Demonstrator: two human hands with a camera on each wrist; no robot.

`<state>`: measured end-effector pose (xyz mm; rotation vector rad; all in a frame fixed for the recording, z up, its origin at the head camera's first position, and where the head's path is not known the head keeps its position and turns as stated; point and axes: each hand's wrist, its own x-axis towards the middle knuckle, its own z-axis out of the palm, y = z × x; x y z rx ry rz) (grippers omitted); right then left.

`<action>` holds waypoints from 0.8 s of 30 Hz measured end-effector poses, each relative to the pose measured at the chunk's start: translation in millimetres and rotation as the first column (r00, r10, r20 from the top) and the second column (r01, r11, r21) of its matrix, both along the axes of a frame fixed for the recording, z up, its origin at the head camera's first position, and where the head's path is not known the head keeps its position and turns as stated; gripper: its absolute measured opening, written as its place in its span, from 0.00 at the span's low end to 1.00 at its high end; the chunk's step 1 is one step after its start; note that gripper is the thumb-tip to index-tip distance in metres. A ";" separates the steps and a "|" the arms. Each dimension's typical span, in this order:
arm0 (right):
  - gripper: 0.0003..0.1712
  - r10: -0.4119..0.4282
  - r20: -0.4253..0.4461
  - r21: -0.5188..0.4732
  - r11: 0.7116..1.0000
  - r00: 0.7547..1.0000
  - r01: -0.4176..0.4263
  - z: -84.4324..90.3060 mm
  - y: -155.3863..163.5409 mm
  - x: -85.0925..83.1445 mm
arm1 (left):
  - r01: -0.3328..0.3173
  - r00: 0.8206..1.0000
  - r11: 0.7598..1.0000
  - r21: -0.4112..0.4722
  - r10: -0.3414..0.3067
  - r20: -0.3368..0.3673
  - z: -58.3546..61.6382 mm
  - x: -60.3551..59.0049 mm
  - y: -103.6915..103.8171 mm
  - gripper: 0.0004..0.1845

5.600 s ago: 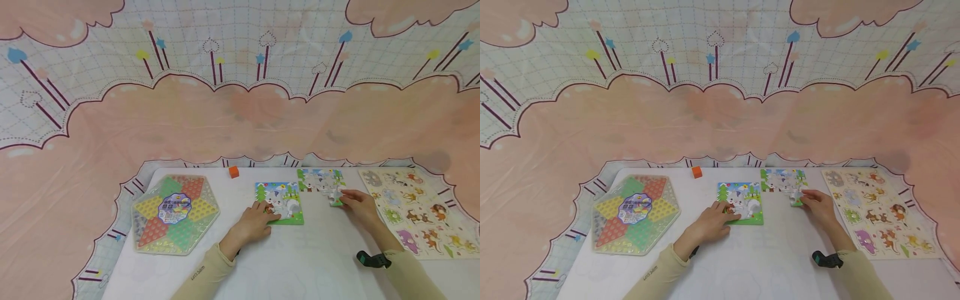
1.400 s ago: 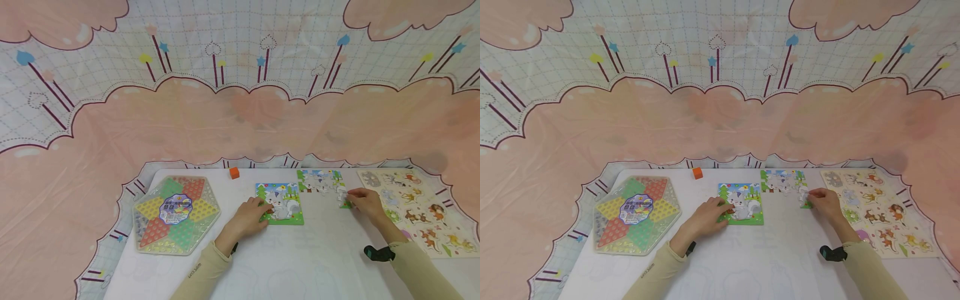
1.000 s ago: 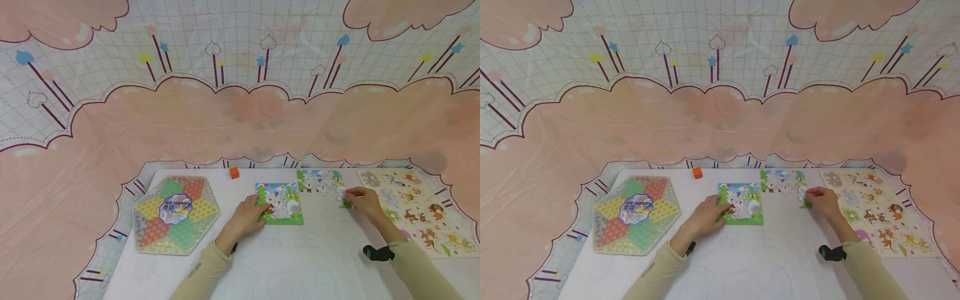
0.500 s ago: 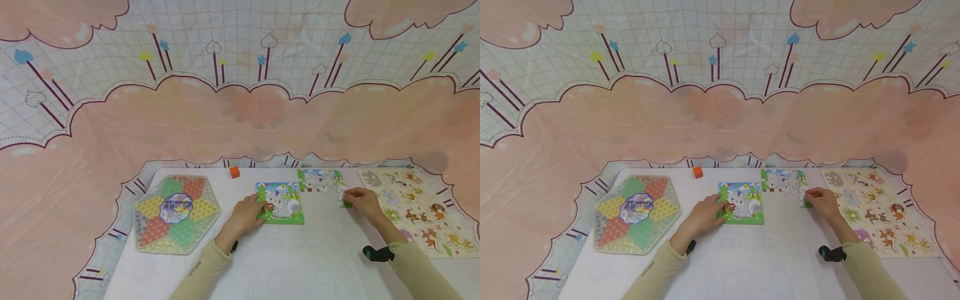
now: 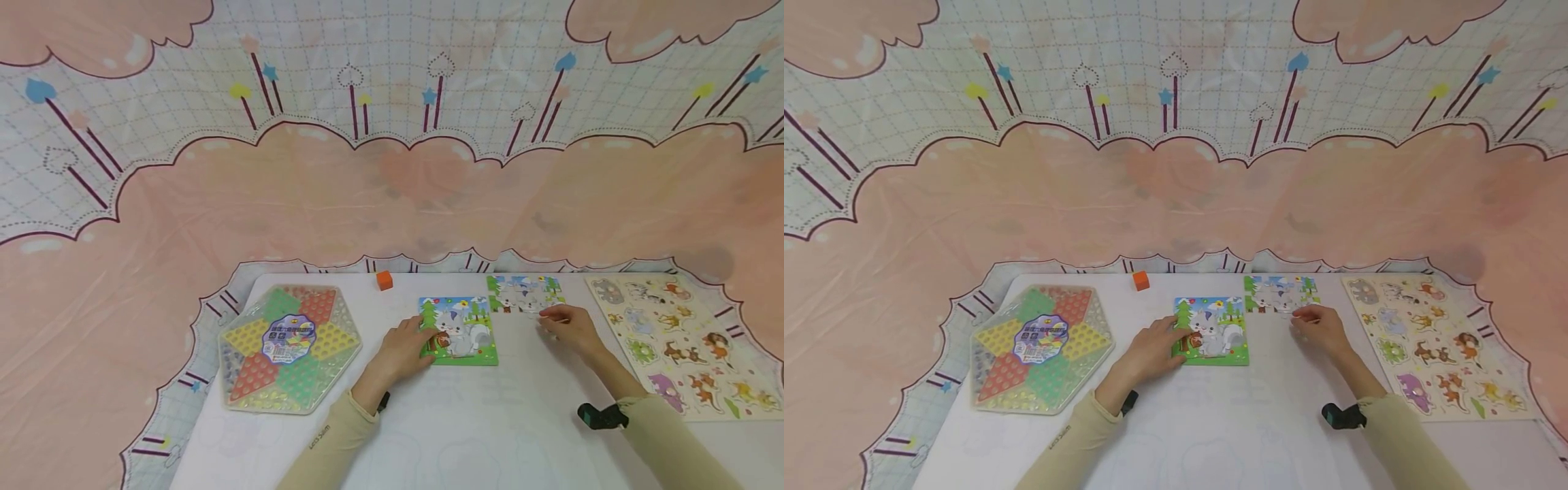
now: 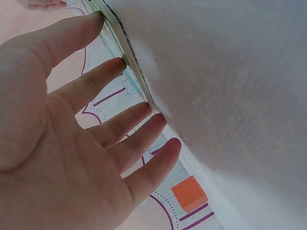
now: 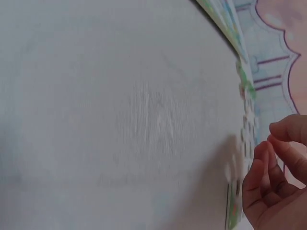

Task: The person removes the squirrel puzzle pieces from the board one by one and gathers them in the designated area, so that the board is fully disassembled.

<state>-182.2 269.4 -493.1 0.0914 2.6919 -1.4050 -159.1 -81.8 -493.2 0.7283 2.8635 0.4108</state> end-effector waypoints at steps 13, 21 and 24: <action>0.14 0.175 -0.009 0.020 0.984 0.984 -0.175 -2.0 -58.0 1.9 | -0.005 1.000 1.000 -0.013 0.005 -0.008 0.3 -0.7 -0.7 0.26; 0.13 0.257 -0.043 0.060 0.965 0.966 -0.254 -3.8 -85.6 4.8 | -0.018 1.000 1.000 -0.022 0.018 0.001 0.4 -1.2 -0.9 0.30; 0.13 0.288 -0.055 0.065 0.957 0.956 -0.284 -4.6 -92.8 5.0 | -0.019 1.000 0.999 -0.028 0.019 0.002 -0.4 -1.8 -0.9 0.32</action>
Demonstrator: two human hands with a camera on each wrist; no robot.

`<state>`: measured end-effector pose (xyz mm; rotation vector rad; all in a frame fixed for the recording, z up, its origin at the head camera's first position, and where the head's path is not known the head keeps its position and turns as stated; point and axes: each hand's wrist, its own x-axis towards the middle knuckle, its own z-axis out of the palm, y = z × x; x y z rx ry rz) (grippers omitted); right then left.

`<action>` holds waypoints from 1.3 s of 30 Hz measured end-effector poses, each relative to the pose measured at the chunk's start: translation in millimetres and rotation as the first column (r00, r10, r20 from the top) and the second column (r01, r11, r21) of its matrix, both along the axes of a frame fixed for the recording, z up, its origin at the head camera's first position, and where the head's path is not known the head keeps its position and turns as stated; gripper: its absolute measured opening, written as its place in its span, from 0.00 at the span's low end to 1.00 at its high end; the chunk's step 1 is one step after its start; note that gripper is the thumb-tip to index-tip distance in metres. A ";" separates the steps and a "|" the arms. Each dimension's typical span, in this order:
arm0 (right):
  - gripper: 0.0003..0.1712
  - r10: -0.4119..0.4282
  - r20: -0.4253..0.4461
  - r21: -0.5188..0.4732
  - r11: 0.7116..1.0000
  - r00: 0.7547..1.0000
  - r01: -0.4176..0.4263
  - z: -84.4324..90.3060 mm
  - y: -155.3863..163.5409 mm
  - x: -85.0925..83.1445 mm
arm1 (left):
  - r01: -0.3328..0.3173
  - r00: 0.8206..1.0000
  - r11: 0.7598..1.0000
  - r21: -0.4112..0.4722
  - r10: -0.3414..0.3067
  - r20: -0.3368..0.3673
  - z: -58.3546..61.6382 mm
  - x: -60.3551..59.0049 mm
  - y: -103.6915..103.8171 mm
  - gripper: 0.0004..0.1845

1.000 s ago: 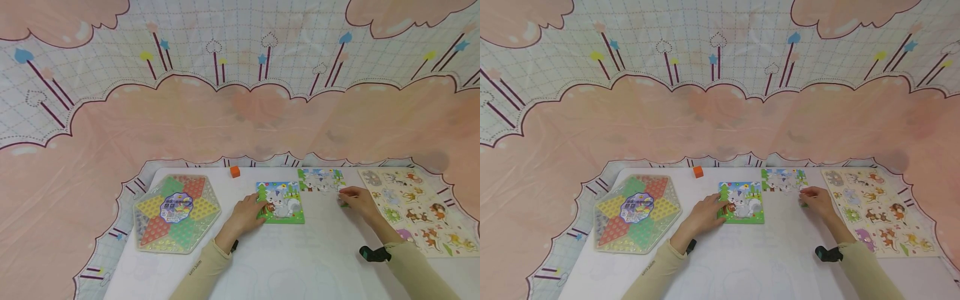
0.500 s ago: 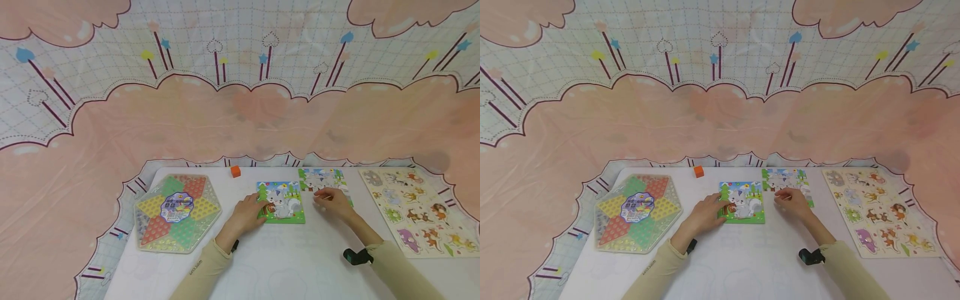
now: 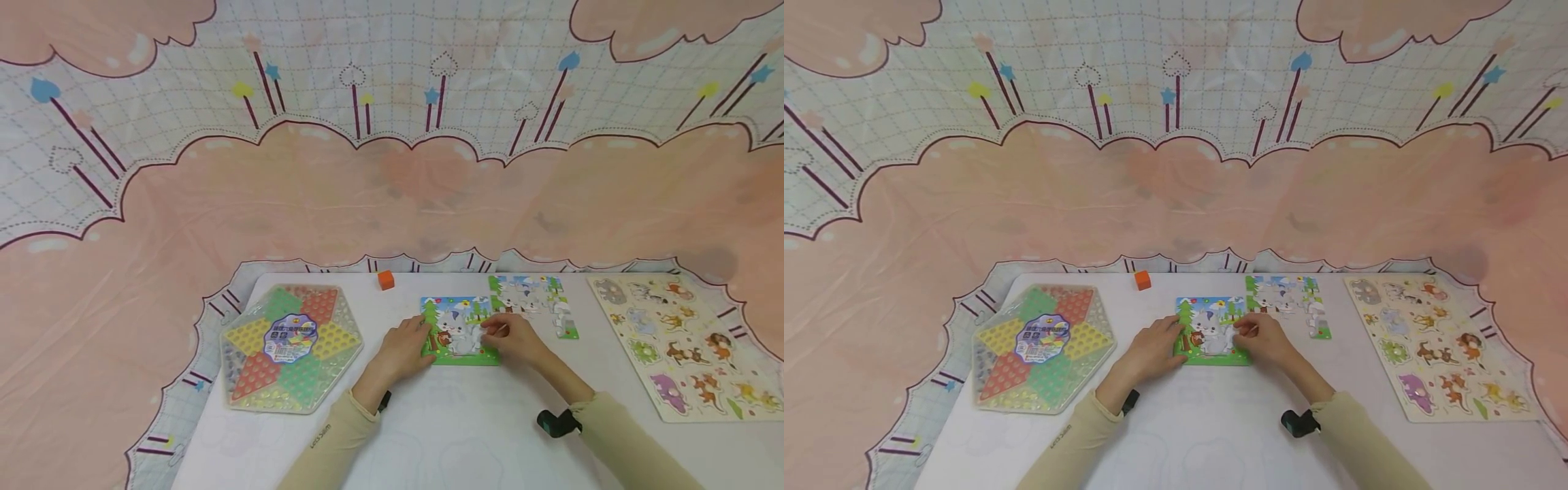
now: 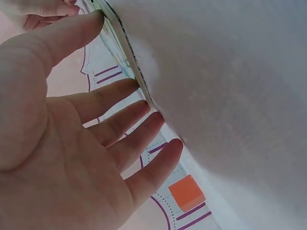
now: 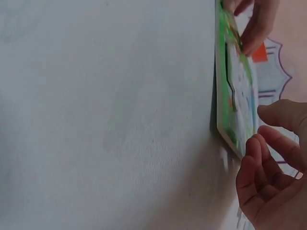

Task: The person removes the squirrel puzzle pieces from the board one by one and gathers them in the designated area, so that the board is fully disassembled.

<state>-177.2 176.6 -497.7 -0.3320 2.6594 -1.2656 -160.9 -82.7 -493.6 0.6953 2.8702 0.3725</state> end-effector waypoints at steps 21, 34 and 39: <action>0.20 0.095 -0.005 0.186 0.978 0.995 -0.093 0.7 -23.9 4.1 | 0.006 0.999 1.000 0.012 -0.006 0.039 4.1 -0.4 -2.7 0.36; 0.17 0.097 -0.029 0.125 0.988 0.995 -0.093 -0.3 -21.9 5.5 | 0.014 1.000 1.000 -0.002 -0.014 0.017 3.9 -0.3 -3.1 0.36; 0.15 0.095 -0.030 0.074 0.993 0.995 -0.093 1.1 -21.5 6.7 | 0.018 1.000 1.000 -0.010 -0.018 0.011 3.6 -0.3 -2.8 0.36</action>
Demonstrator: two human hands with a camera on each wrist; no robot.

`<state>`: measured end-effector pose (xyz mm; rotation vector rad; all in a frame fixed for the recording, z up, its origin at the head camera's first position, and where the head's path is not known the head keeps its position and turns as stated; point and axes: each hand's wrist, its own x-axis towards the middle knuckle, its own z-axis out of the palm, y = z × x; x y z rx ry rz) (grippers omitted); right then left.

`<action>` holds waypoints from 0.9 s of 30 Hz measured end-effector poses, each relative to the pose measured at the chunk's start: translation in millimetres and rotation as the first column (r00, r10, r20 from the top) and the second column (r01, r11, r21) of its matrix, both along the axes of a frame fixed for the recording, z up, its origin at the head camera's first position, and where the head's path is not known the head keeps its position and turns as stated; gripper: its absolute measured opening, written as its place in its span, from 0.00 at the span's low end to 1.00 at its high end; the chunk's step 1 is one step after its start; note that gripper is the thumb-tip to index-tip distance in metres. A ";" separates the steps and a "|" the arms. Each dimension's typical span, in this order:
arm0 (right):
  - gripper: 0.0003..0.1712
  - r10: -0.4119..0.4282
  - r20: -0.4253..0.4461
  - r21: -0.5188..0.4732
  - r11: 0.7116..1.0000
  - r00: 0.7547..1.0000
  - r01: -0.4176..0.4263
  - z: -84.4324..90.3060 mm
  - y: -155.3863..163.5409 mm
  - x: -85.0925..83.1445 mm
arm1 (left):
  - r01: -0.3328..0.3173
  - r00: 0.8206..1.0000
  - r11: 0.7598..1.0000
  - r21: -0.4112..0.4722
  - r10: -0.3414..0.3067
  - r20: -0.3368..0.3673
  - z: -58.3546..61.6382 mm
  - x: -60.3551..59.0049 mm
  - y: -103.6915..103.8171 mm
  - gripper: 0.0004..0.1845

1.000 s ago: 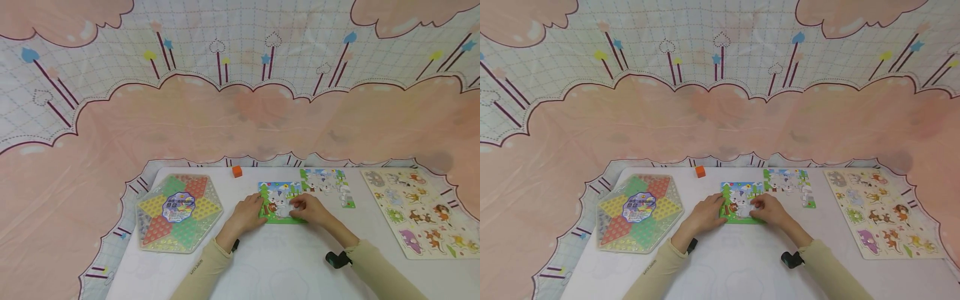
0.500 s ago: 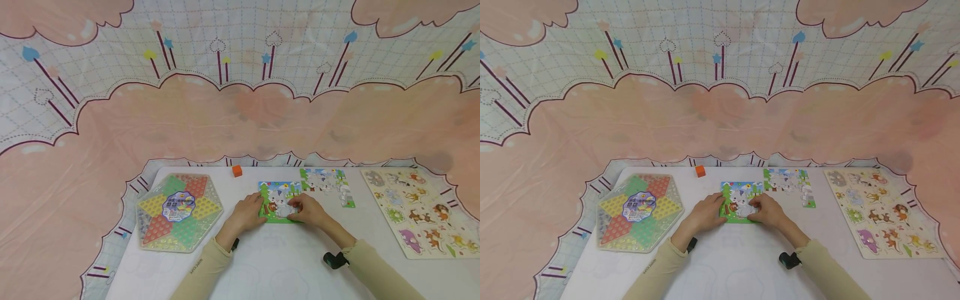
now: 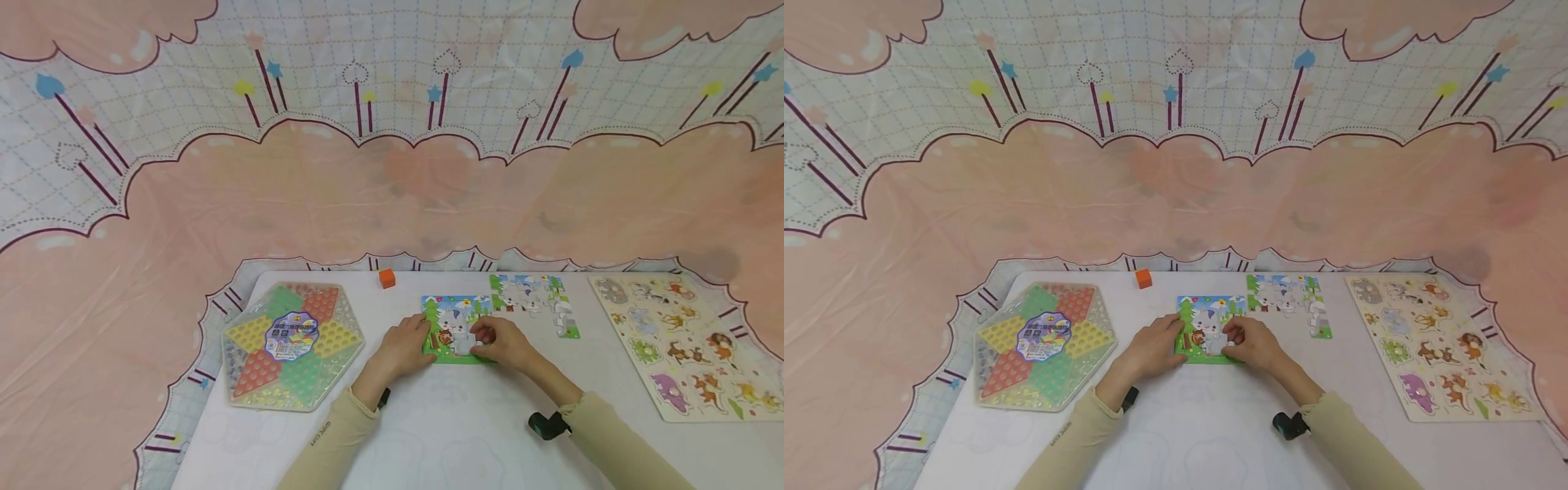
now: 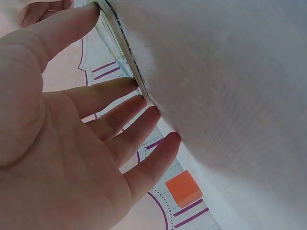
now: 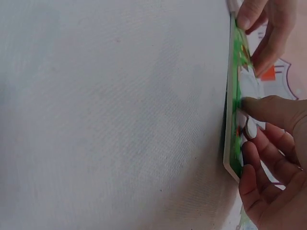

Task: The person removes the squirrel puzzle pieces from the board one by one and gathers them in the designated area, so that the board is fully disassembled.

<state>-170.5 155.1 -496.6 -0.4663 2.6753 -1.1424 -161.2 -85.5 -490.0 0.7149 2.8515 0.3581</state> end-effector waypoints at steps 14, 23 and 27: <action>0.08 0.026 -0.014 -0.133 0.991 1.000 -0.028 -3.1 6.5 -0.6 | -0.001 1.000 1.000 -0.010 0.001 0.016 2.3 0.2 0.7 0.36; 0.08 0.011 -0.004 -0.194 0.981 1.000 -0.012 -2.2 12.2 -1.8 | 0.000 1.000 1.000 -0.012 0.000 0.015 1.3 -0.2 0.4 0.37; 0.08 -0.003 -0.004 -0.182 0.983 1.000 0.002 -0.5 14.8 -1.8 | 0.000 1.000 1.000 -0.010 0.000 0.014 1.4 -0.4 0.4 0.36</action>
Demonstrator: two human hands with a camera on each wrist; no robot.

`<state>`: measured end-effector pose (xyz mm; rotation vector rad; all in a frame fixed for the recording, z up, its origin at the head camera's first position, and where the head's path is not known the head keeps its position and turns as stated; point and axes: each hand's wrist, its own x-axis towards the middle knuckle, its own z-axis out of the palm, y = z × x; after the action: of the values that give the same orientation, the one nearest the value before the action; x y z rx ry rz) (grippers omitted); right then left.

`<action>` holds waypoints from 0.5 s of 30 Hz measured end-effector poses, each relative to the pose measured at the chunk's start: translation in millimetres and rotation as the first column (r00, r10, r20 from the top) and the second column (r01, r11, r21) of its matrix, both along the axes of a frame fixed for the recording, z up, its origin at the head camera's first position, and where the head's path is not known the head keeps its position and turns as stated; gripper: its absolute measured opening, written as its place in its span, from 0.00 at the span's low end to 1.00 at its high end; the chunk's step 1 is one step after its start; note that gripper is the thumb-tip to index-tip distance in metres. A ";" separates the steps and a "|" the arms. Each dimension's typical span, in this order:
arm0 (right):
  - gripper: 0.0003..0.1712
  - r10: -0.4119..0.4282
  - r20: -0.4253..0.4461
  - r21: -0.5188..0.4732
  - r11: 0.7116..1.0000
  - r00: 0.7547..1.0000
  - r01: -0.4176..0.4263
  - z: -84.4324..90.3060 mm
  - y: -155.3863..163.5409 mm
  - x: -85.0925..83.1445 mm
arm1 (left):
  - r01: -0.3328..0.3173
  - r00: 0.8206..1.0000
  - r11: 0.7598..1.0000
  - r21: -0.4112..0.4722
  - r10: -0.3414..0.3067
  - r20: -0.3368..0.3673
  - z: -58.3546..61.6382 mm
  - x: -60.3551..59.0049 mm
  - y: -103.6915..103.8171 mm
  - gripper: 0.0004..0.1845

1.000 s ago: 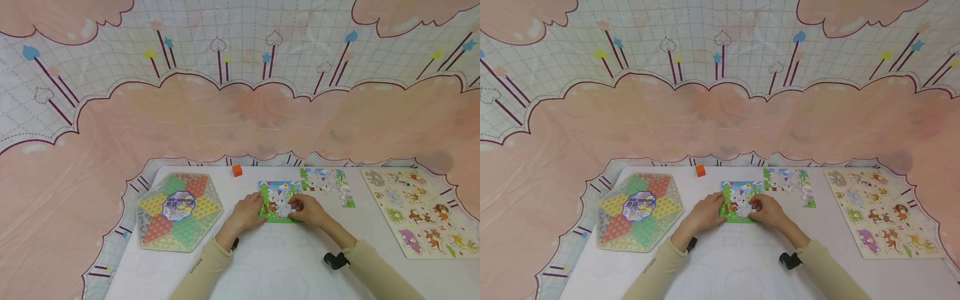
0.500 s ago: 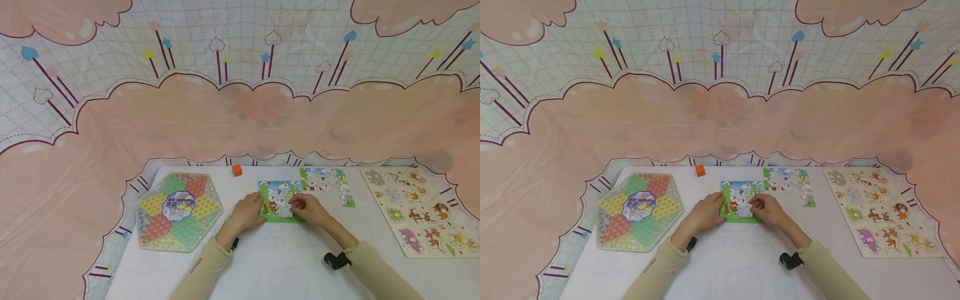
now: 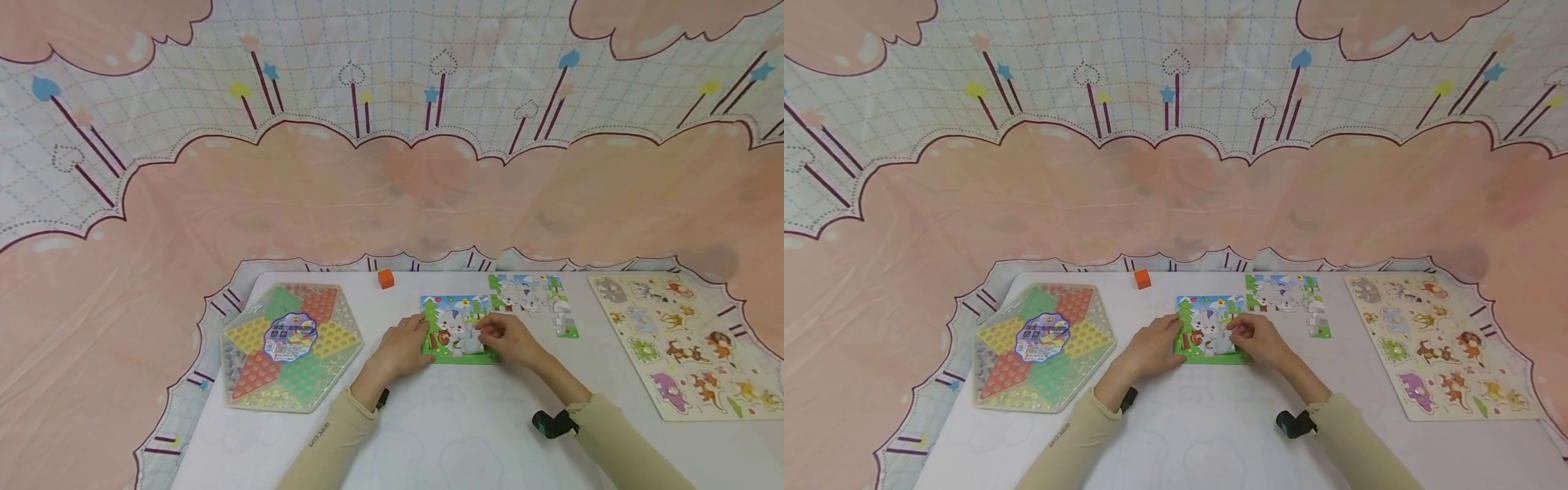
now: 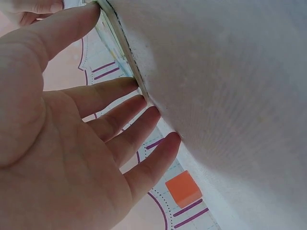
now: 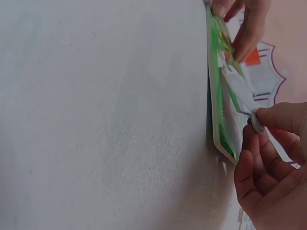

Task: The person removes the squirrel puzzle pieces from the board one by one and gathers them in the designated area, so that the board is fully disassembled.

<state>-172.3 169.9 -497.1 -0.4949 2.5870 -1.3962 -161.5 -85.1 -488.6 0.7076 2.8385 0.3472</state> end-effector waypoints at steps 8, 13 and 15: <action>0.09 -0.035 0.020 -0.009 0.999 0.999 0.035 3.4 4.4 -0.2 | 0.001 1.000 1.000 0.002 -0.001 0.000 1.2 0.5 0.2 0.36; 0.09 -0.048 0.043 -0.019 0.999 0.998 0.049 5.0 8.4 -0.3 | -0.005 1.000 1.000 0.000 0.005 0.010 1.8 0.9 0.4 0.37; 0.10 -0.051 0.045 -0.025 0.998 0.998 0.052 5.9 10.1 -0.1 | -0.008 1.000 1.000 0.002 0.008 0.015 2.4 1.0 0.4 0.37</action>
<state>-172.5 180.0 -491.2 -0.3991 2.5664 -1.4421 -160.5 -84.6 -486.2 0.6918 2.8282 0.3548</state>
